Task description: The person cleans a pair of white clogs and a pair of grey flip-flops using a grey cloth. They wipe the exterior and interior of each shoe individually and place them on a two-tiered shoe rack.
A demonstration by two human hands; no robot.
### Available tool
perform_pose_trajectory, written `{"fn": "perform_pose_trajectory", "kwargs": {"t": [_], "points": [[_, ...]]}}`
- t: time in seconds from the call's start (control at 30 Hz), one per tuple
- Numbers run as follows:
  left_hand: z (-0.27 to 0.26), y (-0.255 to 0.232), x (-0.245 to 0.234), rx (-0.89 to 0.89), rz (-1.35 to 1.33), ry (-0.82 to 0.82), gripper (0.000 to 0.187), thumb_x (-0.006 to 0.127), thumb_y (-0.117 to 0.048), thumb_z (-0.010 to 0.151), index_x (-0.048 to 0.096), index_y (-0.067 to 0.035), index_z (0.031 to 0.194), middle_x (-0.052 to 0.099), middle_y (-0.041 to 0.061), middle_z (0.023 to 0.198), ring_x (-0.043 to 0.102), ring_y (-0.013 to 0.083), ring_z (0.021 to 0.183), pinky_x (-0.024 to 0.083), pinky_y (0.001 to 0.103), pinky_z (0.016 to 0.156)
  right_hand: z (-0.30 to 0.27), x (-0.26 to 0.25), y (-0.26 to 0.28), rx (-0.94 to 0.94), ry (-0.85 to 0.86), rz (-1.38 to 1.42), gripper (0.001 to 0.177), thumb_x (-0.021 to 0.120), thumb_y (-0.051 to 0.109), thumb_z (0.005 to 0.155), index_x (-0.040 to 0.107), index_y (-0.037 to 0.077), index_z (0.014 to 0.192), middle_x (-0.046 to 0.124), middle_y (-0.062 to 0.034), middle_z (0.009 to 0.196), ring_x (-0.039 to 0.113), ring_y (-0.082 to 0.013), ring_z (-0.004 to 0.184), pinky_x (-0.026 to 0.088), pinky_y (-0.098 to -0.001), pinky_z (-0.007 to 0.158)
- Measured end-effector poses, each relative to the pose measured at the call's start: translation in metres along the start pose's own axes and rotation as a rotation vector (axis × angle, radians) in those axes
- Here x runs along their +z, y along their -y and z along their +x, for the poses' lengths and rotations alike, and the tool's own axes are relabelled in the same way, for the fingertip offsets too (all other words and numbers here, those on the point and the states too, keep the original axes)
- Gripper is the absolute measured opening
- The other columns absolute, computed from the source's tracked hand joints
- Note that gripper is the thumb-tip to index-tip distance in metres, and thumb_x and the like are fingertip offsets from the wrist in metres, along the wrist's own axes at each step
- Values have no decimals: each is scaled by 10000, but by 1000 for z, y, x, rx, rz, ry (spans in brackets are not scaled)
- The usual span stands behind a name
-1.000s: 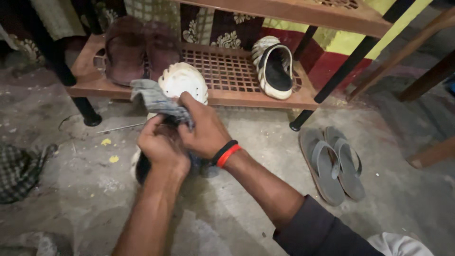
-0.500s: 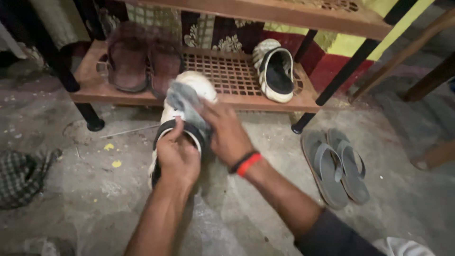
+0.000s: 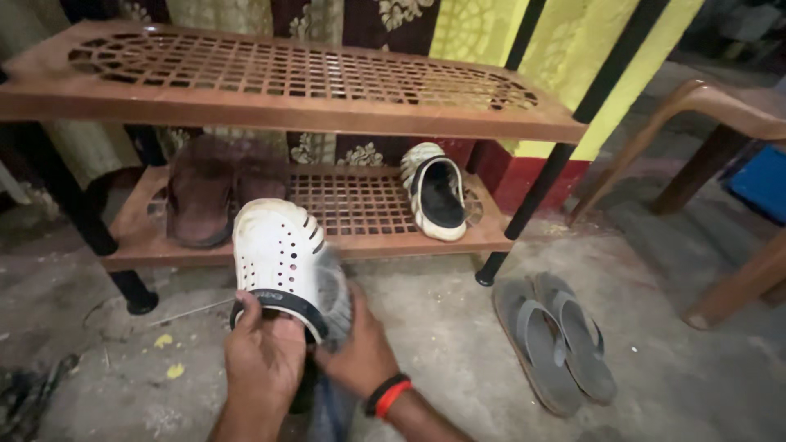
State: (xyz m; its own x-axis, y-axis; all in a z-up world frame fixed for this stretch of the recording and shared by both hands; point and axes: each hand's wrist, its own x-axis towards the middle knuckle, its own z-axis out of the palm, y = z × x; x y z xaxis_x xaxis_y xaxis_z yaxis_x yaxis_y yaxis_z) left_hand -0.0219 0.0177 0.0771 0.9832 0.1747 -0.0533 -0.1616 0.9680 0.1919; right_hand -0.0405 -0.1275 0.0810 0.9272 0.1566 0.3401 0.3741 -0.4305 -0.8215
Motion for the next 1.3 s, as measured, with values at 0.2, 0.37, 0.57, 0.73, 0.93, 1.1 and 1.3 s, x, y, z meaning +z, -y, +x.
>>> {"fn": "perform_pose_trajectory", "kwargs": {"t": [0.2, 0.37, 0.57, 0.73, 0.93, 1.1, 1.3], "points": [[1, -11, 21, -423, 728, 261, 478, 632, -273, 953, 610, 78, 1277, 716, 172, 1210, 668, 338, 1129, 519, 484, 995, 28, -48, -19, 98, -58, -230, 683, 783, 225, 706, 587, 61, 1339, 746, -210, 1145, 706, -352, 1115, 559, -426, 957], [-35, -33, 63, -54, 2052, 196, 693, 867, -454, 734, 662, -179, 1337, 673, 83, 1227, 636, 255, 1177, 561, 385, 1061, 43, -115, -15, 66, 123, -484, 689, 785, 231, 686, 613, 142, 1347, 717, -195, 1175, 674, -376, 1105, 525, -448, 943], [-38, -18, 75, 260, 2512, 686, 1455, 1035, -436, 356, 303, -208, 1593, 157, 13, 1709, 97, 384, 1519, 77, 672, 1104, 73, -131, 48, -272, 386, -617, 654, 773, 184, 628, 669, 126, 1271, 728, -171, 1181, 680, -369, 1089, 528, -447, 923], [-29, -23, 57, 545, 2603, 701, 1085, 894, -278, 499, 429, -101, 1464, 335, 105, 1590, 261, 370, 1458, 139, 643, 1183, 81, -134, 70, -307, 573, -540, 573, 726, 108, 677, 684, 114, 1248, 741, -146, 1139, 707, -334, 1073, 551, -417, 937], [-32, -11, 57, 195, 2513, 328, 1163, 929, -466, 493, 413, -182, 1497, 460, 122, 1460, 408, 400, 1311, 271, 598, 1141, 78, -133, 55, -445, 242, -649, 571, 642, -36, 573, 747, 89, 1120, 620, -146, 1305, 563, -368, 1240, 489, -423, 998], [-24, -17, 40, 174, 2443, 68, 1128, 955, -574, 517, 466, -190, 1457, 458, 188, 1427, 424, 450, 1293, 395, 613, 1047, 63, -115, 43, -400, 179, -658, 552, 716, 45, 654, 712, 66, 1205, 557, -157, 1325, 536, -396, 1139, 458, -466, 975], [-29, -16, 44, 389, 2440, 129, 1131, 936, -513, 469, 492, -167, 1450, 511, 131, 1379, 474, 410, 1225, 421, 611, 995, 66, -74, 36, -614, 609, -567, 380, 684, 68, 692, 770, 107, 1061, 711, -60, 1184, 606, -346, 1106, 520, -448, 933]]}}
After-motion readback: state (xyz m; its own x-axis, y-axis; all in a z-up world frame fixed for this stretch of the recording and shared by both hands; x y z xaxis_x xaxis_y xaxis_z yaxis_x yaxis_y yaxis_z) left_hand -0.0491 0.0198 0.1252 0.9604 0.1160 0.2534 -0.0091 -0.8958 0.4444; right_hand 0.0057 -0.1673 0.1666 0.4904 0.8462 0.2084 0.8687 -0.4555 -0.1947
